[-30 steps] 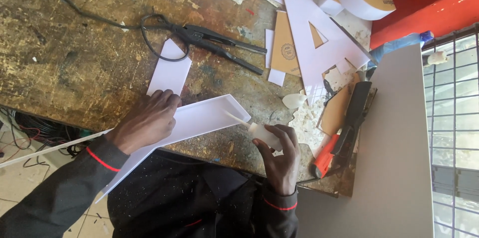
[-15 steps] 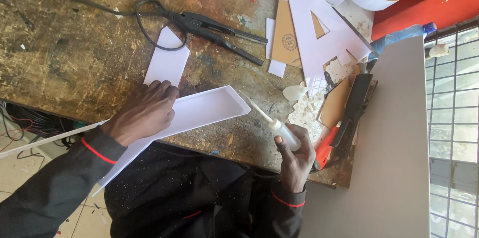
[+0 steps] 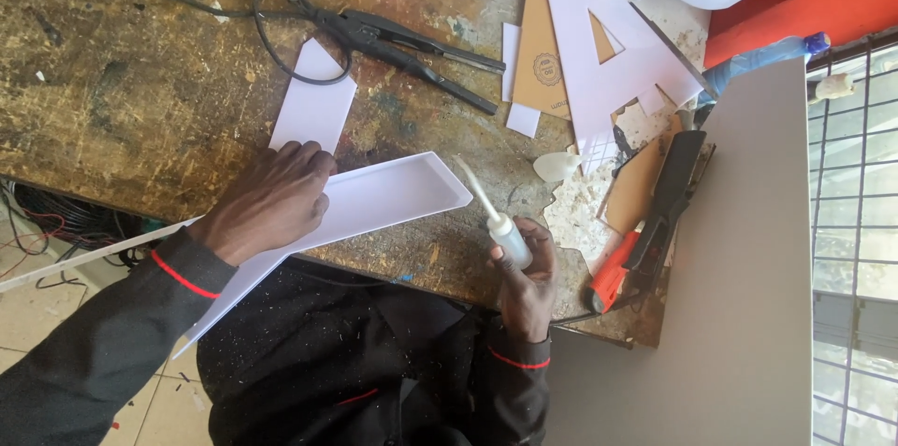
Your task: Shaping and gluing plastic strips to the edges of a cutout letter to create a 3D sign component.
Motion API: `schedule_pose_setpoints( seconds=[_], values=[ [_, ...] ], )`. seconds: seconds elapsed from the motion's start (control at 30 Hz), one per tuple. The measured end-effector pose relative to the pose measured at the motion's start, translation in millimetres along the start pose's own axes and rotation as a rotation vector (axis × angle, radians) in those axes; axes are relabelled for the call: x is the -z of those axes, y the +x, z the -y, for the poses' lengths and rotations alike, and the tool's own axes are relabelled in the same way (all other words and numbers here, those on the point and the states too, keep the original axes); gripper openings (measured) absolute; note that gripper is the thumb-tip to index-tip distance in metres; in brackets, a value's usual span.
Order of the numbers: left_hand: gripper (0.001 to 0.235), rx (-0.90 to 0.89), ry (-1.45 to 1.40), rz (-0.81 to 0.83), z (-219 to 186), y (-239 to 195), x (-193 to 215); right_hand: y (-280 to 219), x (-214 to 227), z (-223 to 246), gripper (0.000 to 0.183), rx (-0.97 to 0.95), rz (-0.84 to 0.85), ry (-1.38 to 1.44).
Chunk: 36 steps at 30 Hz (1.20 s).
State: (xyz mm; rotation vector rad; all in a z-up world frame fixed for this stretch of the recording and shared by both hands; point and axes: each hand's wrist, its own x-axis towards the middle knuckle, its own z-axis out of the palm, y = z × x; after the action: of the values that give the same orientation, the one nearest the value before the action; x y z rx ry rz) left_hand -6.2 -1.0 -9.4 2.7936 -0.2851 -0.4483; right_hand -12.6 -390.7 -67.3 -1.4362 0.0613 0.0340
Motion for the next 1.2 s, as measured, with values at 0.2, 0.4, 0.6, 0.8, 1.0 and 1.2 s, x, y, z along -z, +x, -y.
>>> schedule_pose_setpoints(
  seconds=[0.2, 0.4, 0.6, 0.8, 1.0, 1.2],
  values=[
    [0.012, -0.005, 0.001, -0.005, -1.2, -3.3, 3.6, -6.8, -11.0, 26.1, 0.052, 0.086, 0.029, -0.388],
    [0.011, -0.013, 0.006, -0.028, -2.2, -2.1, 3.2, -9.9, -36.9, 65.5, 0.047, 0.181, -0.032, -0.635],
    [0.017, -0.060, 0.043, -0.139, 14.4, 1.5, -38.4, -10.4, -9.2, 45.7, 0.037, 0.174, -0.103, -0.615],
    [0.013, -0.053, 0.079, -0.159, 18.1, 2.7, -47.6, -12.4, 9.5, 38.0, 0.039, 0.203, 0.051, -0.581],
    [0.015, -0.068, 0.120, -0.194, 19.3, 3.9, -49.6, -14.1, -46.5, 70.9, 0.035, 0.303, 0.058, -0.749],
    [0.017, -0.082, 0.095, -0.205, 19.3, 2.7, -47.9, -18.0, -35.8, 64.0, 0.045, 0.195, 0.002, -0.581]
  ],
)
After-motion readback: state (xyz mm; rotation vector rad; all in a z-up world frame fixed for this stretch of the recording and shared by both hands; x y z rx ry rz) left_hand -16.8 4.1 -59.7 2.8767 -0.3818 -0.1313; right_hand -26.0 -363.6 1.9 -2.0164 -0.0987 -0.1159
